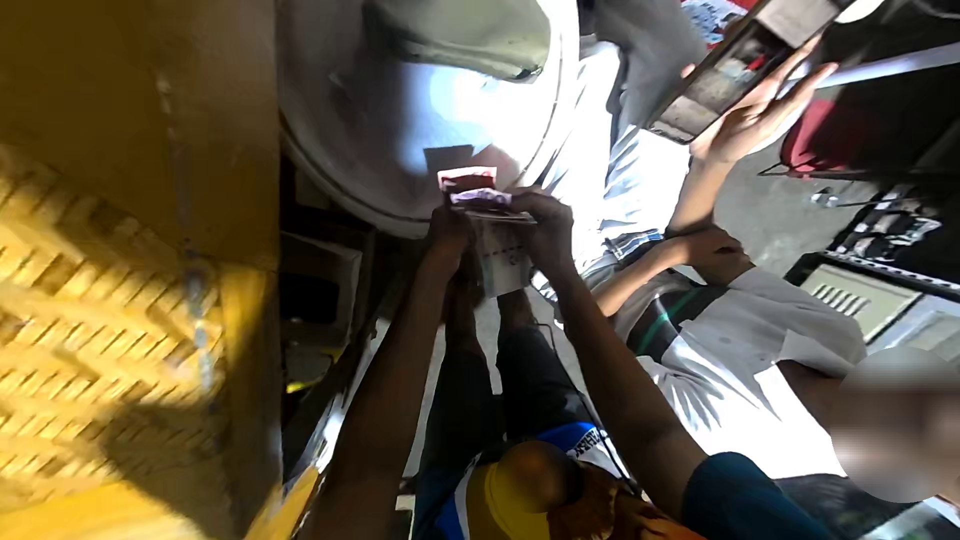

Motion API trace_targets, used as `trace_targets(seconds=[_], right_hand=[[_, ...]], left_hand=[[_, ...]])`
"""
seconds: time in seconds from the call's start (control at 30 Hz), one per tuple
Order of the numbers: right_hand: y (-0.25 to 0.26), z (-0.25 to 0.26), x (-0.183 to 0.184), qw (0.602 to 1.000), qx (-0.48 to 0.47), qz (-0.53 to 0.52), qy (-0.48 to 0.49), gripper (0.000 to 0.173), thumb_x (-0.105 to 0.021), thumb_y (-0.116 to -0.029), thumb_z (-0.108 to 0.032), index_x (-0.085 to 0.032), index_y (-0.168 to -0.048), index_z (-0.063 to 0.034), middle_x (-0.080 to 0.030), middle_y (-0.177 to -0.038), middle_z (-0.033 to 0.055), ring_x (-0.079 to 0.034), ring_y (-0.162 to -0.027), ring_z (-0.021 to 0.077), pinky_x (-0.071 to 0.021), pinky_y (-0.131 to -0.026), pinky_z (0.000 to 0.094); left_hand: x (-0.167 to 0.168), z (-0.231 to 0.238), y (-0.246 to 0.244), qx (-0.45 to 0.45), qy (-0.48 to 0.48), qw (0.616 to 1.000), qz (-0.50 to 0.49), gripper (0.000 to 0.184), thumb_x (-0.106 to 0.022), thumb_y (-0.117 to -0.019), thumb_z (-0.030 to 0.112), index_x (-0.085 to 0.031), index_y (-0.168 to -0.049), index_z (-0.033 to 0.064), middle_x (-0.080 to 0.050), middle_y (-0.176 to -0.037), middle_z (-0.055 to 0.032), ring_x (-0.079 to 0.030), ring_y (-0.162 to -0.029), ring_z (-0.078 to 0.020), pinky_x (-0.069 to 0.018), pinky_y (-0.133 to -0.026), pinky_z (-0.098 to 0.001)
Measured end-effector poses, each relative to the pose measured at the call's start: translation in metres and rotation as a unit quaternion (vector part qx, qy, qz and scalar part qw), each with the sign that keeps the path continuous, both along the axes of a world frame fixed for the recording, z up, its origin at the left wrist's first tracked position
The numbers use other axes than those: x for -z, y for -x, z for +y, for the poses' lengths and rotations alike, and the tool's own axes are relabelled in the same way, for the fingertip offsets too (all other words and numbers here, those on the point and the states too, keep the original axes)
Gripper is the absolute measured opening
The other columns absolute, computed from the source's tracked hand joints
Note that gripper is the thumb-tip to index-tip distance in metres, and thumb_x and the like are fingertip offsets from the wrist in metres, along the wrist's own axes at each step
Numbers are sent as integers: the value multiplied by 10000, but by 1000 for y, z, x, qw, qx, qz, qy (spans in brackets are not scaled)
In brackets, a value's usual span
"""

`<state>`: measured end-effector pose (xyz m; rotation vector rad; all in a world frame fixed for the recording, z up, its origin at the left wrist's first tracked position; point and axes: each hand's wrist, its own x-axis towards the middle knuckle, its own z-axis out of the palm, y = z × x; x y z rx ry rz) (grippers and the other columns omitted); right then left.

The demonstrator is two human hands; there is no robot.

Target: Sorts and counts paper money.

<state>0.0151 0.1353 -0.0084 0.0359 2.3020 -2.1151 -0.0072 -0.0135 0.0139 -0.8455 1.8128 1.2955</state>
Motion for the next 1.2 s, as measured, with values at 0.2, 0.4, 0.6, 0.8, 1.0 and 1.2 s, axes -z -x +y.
trace_targets(seconds=[0.2, 0.4, 0.6, 0.8, 1.0, 1.2], right_hand=[[7, 1, -2, 994, 60, -94, 8, 105, -733, -830, 84, -745, -935, 82, -753, -874, 118, -700, -789, 64, -589, -778, 249], [10, 7, -5, 975, 118, -171, 72, 95, -767, -826, 75, -742, -918, 68, -748, -837, 96, -685, -738, 62, -590, -723, 262], [8, 5, -4, 959, 165, -199, 115, 112, -762, -822, 95, -734, -928, 75, -748, -825, 87, -689, -728, 52, -597, -717, 247], [6, 5, -5, 954, 176, -212, 115, 113, -768, -819, 90, -730, -925, 78, -746, -825, 88, -684, -725, 46, -592, -714, 241], [9, 8, -6, 953, 163, -233, 102, 140, -765, -826, 91, -738, -963, 85, -755, -851, 115, -698, -735, 68, -600, -726, 259], [10, 9, -5, 925, 157, -296, 180, 134, -750, -846, 101, -730, -974, 66, -744, -837, 67, -643, -677, 20, -549, -647, 201]], left_hand=[[-8, 3, -5, 4, -15, 1000, 15, 340, -542, -1039, 85, -508, -1362, -16, -604, -1174, -132, -589, -973, -128, -529, -859, -351], [-2, -7, -15, -66, -57, 996, 16, 339, -614, -988, 87, -528, -1315, 68, -616, -1023, -1, -593, -806, -28, -536, -717, -232], [14, -6, -14, -134, -146, 974, 114, 172, -567, -1036, 134, -584, -1205, 107, -673, -983, 87, -652, -885, 32, -566, -815, -182], [6, -5, -9, -132, -154, 973, 115, 144, -573, -1023, 95, -587, -1166, 108, -683, -958, 85, -661, -874, 29, -573, -803, -179], [11, -20, -13, -121, -169, 973, 96, 154, -656, -982, 106, -618, -1120, 164, -708, -956, 92, -682, -842, -5, -594, -755, -213], [16, -22, -12, -121, -131, 978, 105, 203, -691, -950, 76, -609, -1122, 145, -686, -954, 78, -662, -829, -15, -582, -756, -227]])
